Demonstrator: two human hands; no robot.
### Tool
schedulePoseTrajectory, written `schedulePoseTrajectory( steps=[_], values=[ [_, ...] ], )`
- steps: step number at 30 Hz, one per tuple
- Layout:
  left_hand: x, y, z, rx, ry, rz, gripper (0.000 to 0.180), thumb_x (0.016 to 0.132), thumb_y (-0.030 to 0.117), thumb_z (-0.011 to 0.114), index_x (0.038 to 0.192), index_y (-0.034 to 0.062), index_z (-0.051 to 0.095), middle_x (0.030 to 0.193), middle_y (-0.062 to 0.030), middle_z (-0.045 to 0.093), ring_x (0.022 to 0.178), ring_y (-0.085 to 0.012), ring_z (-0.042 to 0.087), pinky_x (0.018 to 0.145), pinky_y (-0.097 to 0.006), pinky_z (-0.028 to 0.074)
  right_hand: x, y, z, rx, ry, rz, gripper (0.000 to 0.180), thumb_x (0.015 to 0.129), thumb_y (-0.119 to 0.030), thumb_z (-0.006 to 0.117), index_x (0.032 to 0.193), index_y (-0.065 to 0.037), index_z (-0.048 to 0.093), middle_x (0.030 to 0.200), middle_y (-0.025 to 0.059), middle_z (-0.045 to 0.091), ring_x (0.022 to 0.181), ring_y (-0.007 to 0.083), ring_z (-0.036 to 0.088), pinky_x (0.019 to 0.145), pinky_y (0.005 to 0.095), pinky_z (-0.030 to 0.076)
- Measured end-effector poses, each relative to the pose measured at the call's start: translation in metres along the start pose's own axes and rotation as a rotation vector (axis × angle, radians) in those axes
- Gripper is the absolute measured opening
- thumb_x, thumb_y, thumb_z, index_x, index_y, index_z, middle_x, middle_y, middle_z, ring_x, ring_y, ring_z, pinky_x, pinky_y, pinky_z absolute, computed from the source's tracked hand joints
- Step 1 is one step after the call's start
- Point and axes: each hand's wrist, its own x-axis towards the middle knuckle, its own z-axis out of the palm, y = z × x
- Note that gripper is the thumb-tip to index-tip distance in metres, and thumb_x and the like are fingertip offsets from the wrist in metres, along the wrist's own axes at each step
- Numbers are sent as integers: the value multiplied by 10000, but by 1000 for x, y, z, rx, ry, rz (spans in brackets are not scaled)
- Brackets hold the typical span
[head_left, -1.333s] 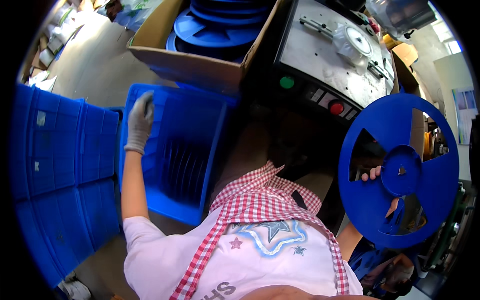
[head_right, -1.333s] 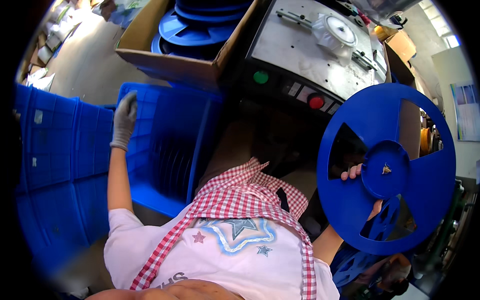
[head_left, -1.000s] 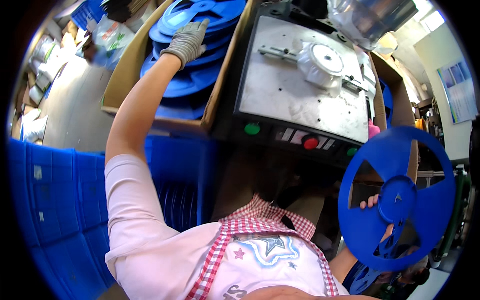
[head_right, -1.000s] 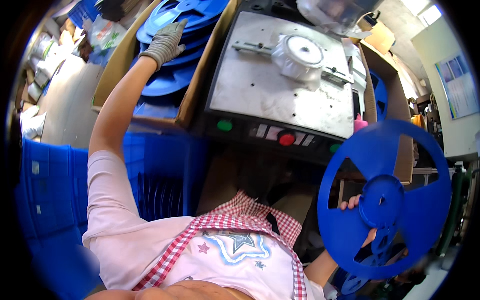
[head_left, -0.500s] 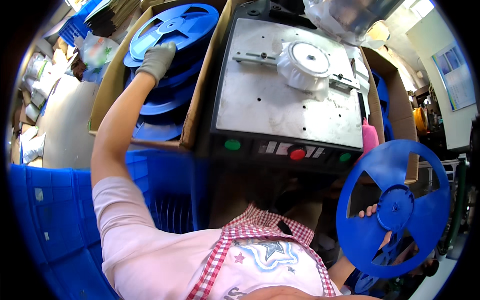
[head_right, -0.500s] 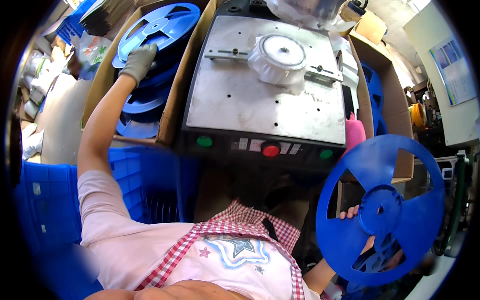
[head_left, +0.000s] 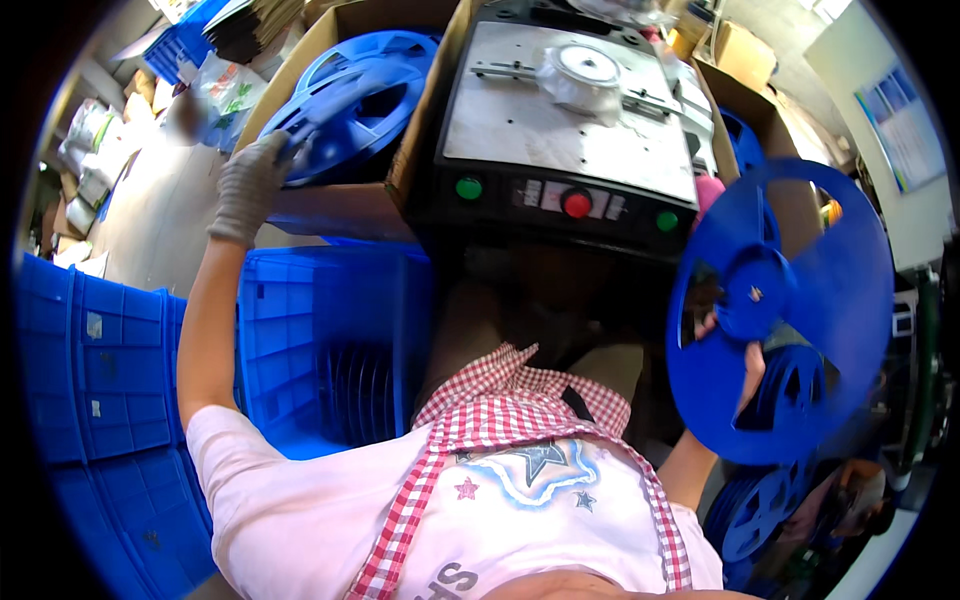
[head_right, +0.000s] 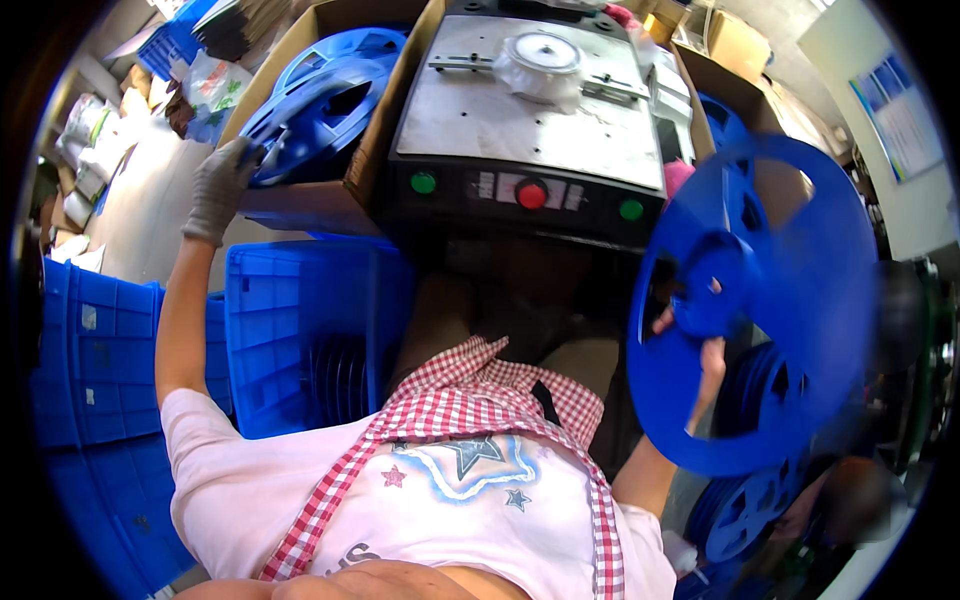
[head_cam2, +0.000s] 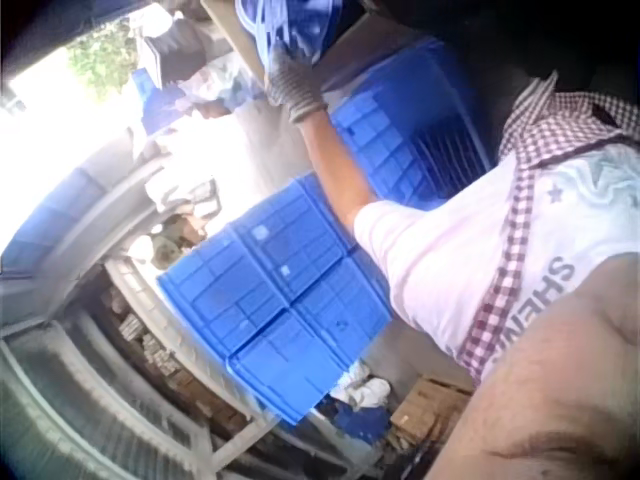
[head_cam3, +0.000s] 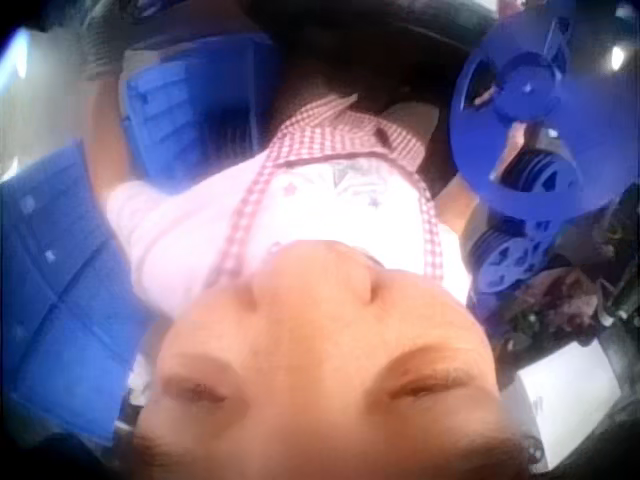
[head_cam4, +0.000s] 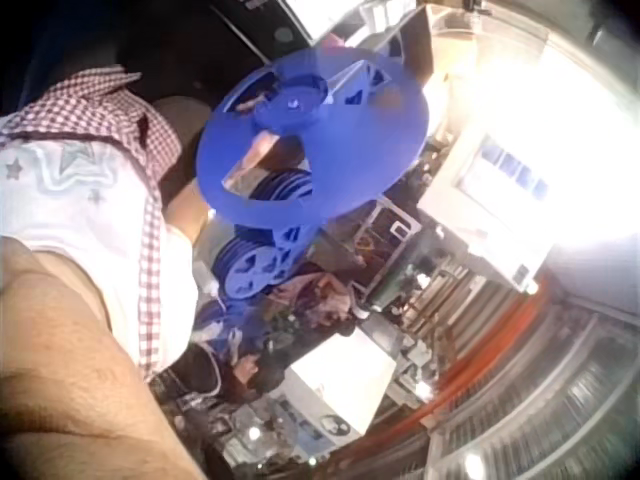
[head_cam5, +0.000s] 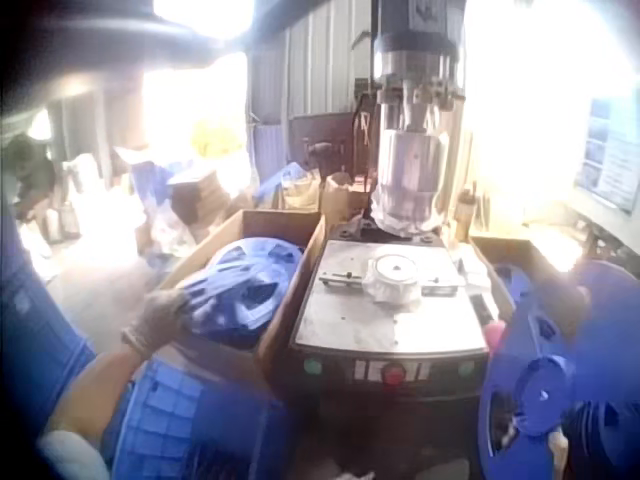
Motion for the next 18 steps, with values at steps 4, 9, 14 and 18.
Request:
schedulePoseTrajectory(
  steps=[4, 9, 14, 18],
  values=[
    [-54, 56, -45, -148, 454, 394, 257, 836, 256, 662, 998, 58, 632, 862, -142, 634, 792, -346, 622, 676, -448, 490, -23, 15, 37, 120, -1, 124, 550, 901, -383, 531, 1287, 0, 449, 1047, 184, 580, 894, 271, 614, 810, 369, 524],
    [-91, 194, -84, -395, 333, 825, 244, 675, 131, 726, 908, 121, 653, 720, -48, 500, 681, -217, 554, 696, -408, 514, -38, 38, 51, 351, -205, 442, 741, 902, -571, 468, 1393, -24, 375, 1268, 218, 516, 1129, 333, 552, 913, 422, 510],
    [-118, 254, -73, -346, 26, 1018, 357, 740, 48, 652, 1067, 190, 625, 995, -61, 555, 937, -224, 575, 1004, -464, 462, -45, 48, 52, 929, -565, 535, 791, 914, -627, 432, 1451, -63, 297, 1422, 235, 382, 1327, 366, 389, 1013, 475, 458],
    [-114, 263, -71, -274, -183, 848, 552, 804, -60, 546, 1293, 197, 542, 1309, -116, 521, 1287, -325, 452, 1099, -460, 353, -46, 67, 22, 947, -652, 375, 749, 939, -595, 417, 1465, -82, 272, 1446, 230, 359, 1327, 361, 393, 1014, 495, 454]
  ],
)
